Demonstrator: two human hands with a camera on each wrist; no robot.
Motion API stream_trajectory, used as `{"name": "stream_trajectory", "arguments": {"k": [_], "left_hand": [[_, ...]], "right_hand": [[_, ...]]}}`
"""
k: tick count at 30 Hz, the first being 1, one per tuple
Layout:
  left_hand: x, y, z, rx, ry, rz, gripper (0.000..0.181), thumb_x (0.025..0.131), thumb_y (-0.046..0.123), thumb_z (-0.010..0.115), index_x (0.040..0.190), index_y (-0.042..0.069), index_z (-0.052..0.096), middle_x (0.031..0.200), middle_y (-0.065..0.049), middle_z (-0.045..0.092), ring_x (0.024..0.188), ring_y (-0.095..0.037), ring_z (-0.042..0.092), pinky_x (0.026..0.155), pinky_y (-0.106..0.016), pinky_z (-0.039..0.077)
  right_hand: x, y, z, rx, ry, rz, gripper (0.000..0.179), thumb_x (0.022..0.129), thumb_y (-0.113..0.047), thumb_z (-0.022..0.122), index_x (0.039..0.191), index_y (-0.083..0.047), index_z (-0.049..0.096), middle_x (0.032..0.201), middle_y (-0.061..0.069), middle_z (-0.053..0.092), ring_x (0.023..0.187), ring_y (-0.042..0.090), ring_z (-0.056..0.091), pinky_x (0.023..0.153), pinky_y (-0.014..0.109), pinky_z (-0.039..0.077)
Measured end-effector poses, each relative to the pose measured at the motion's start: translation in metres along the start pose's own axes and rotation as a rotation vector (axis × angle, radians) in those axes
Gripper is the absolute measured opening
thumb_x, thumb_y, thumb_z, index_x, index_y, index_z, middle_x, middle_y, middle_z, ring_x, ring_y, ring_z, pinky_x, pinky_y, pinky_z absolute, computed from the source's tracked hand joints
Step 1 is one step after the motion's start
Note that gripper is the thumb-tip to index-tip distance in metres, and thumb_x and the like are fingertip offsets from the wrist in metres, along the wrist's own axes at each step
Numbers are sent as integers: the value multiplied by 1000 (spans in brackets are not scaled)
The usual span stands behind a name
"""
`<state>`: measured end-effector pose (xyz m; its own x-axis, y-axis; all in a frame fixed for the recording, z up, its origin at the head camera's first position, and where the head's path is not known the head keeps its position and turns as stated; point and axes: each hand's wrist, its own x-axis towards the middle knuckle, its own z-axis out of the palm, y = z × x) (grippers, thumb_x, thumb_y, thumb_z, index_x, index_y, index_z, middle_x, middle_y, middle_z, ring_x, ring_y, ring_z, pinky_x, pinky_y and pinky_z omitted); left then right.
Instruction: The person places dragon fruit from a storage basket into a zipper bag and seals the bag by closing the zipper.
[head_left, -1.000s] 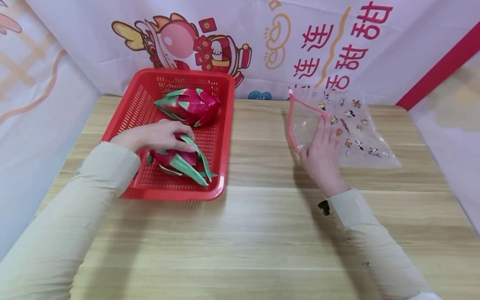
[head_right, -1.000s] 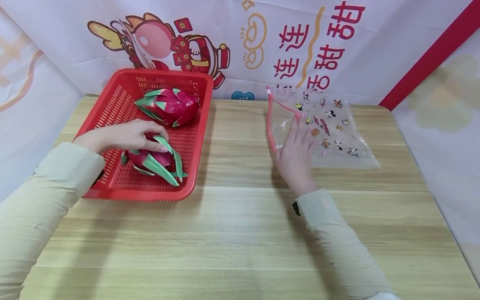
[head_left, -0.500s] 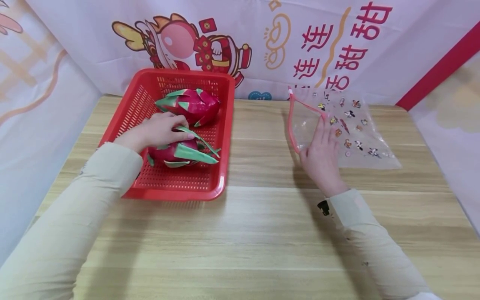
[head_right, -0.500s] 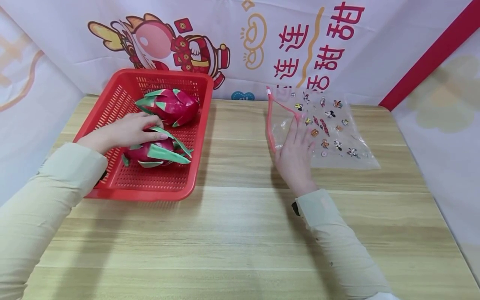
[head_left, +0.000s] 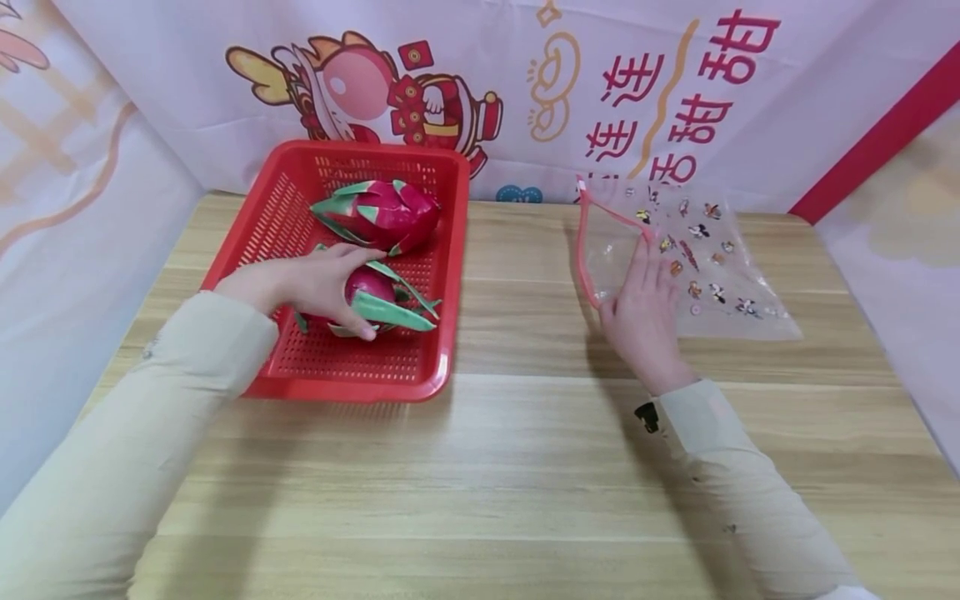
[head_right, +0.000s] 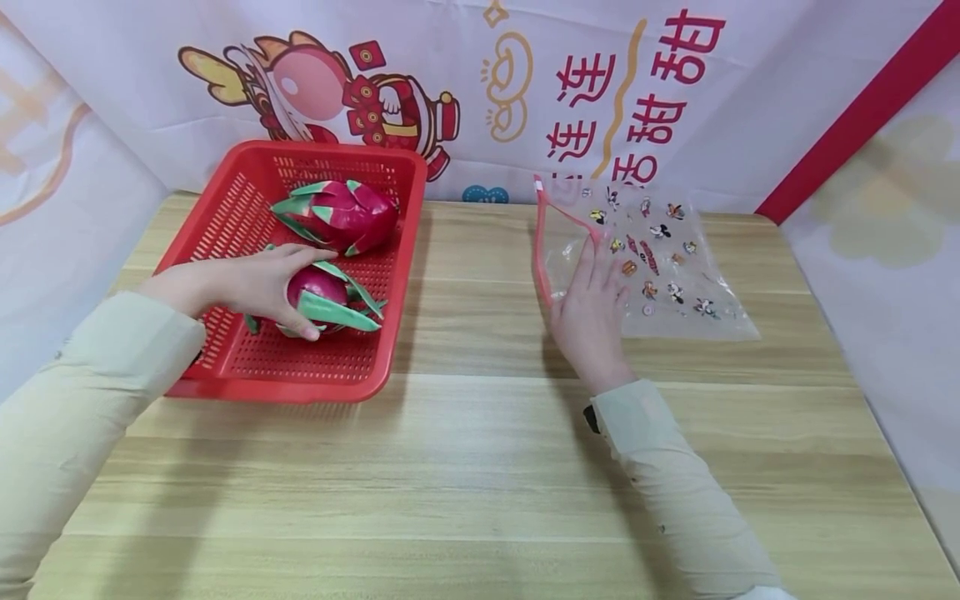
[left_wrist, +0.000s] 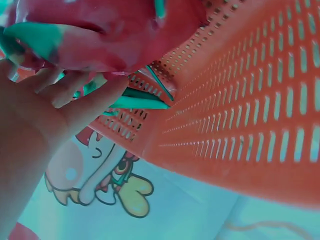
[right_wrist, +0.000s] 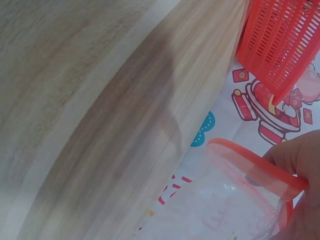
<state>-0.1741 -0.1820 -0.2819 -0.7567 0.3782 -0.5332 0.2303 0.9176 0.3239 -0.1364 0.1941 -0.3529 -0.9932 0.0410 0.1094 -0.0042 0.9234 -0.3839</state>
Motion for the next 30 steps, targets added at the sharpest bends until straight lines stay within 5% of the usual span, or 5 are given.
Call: {"name": "stream_trajectory", "arguments": {"k": [6,13,23,30], "left_hand": [[1,7,5,76,41,8,109,69,26,85,150,10,14,149,-24,20,131,-46,29,99,-65,41],[3,4,5,151,108,-8,101,65,31,84,144,9,25,138,-20,39,118,-40,42,93,-59,48],[1,-8,-4,83,165,-69,104,66,39,83,144,8,21,131,-20,43,112,-37,48,93,-59,49],[-6,-6,-16,-40,311,-63,109,72,47,77,149,7,12,136,-22,39,119,-39,44,95,-61,47]], "right_hand": [[0,0,0,-1,-3,2,91,87,-7,52,152,-4,-12,159,15,-18,144,51,3,110,72,13],[-1,1,2,-2,-6,6,91,87,-8,52,152,-4,-11,159,15,-17,144,50,3,109,72,14],[-1,-1,1,18,-18,24,91,88,-7,52,152,-7,-13,159,13,-20,145,48,0,109,72,14],[0,0,-2,18,-15,20,91,87,-7,51,152,-7,-14,159,13,-20,145,48,0,109,72,12]]}}
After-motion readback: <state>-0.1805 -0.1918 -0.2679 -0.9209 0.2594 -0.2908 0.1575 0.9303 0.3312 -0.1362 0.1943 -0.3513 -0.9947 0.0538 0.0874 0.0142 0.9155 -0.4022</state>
